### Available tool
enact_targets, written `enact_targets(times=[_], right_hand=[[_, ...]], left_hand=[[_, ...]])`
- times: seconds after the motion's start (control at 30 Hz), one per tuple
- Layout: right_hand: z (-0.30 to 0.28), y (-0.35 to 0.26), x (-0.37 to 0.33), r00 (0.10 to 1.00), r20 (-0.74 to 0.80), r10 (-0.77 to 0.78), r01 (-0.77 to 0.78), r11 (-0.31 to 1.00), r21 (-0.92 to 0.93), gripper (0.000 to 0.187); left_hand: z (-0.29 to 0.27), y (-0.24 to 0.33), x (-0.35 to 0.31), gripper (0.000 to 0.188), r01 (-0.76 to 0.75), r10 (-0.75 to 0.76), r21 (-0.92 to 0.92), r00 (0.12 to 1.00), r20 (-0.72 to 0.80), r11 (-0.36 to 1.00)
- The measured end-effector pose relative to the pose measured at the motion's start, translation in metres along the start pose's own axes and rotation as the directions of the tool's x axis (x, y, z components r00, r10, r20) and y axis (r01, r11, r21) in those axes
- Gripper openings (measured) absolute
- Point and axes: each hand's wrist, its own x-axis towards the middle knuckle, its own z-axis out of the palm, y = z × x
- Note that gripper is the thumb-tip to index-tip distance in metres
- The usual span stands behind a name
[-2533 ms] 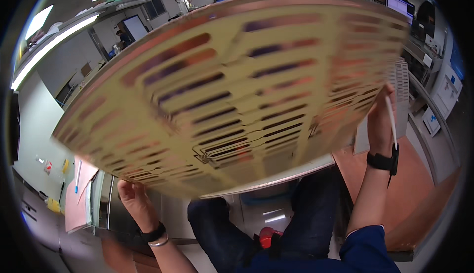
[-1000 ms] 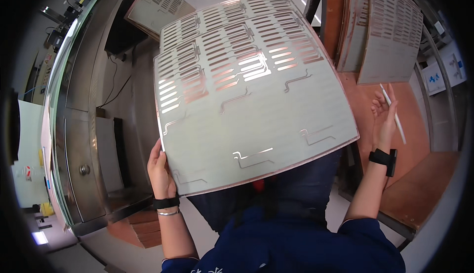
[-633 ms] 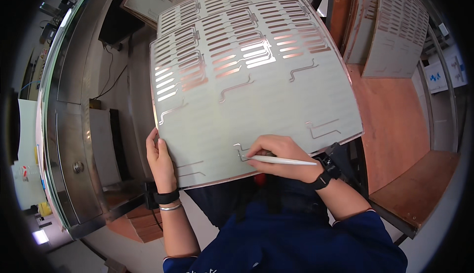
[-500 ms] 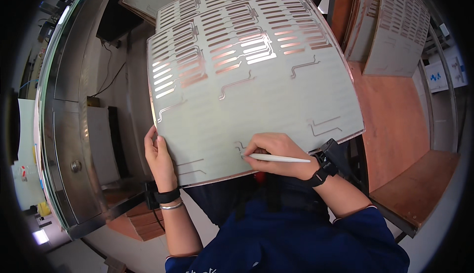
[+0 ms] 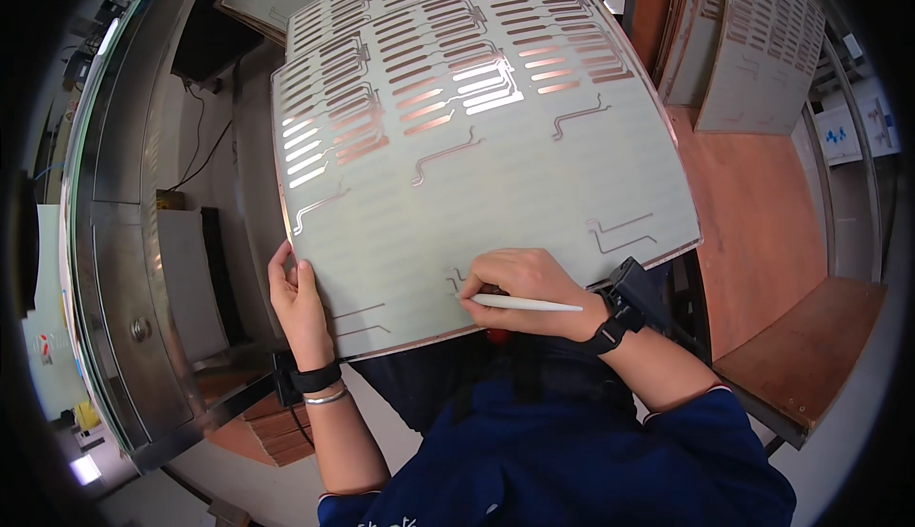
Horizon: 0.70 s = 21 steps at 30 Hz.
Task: The recorder is inspecting and marking printed circuit board panels using a white pen.
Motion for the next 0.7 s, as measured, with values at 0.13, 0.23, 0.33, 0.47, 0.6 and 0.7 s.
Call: enact_targets(times=[0.13, 0.23, 0.33, 0.47, 0.6, 0.7], right_hand=[[-0.0007, -0.0005, 0.0021, 1.0, -0.003, -0.029, 0.029, 1.0, 0.012, 0.011], [0.0005, 0.0003, 0.0018, 1.0, 0.002, -0.009, 0.009, 1.0, 0.008, 0.011], [0.0007, -0.0019, 0.0015, 0.995, -0.004, 0.101, -0.101, 0.994, 0.046, 0.012], [-0.0003, -0.0022, 0.0015, 0.996, -0.005, 0.087, -0.086, 0.995, 0.04, 0.012], [-0.0025, -0.0026, 0.0011, 0.998, 0.049, 0.04, -0.04, 0.999, 0.003, 0.012], [0.0, -0.0046, 0.0024, 0.989, -0.02, 0.147, -0.145, 0.986, 0.085, 0.012]], left_hand=[[0.001, 0.0006, 0.0014, 0.035, -0.001, 0.001, 0.012, 1.0, -0.003, 1.0], [0.0005, 0.0003, 0.0017, 0.035, -0.015, 0.015, 0.021, 1.0, -0.012, 1.0], [0.0001, 0.0009, 0.0018, 0.035, -0.008, 0.008, 0.04, 1.0, -0.004, 0.999], [-0.0014, -0.0004, 0.002, 0.033, -0.016, 0.016, 0.041, 1.0, 0.002, 0.999], [-0.003, -0.0027, 0.0026, 0.033, -0.017, 0.016, 0.064, 1.0, 0.015, 0.998], [-0.002, -0.0007, 0.0019, 0.032, -0.018, 0.017, 0.055, 1.0, 0.011, 0.998]])
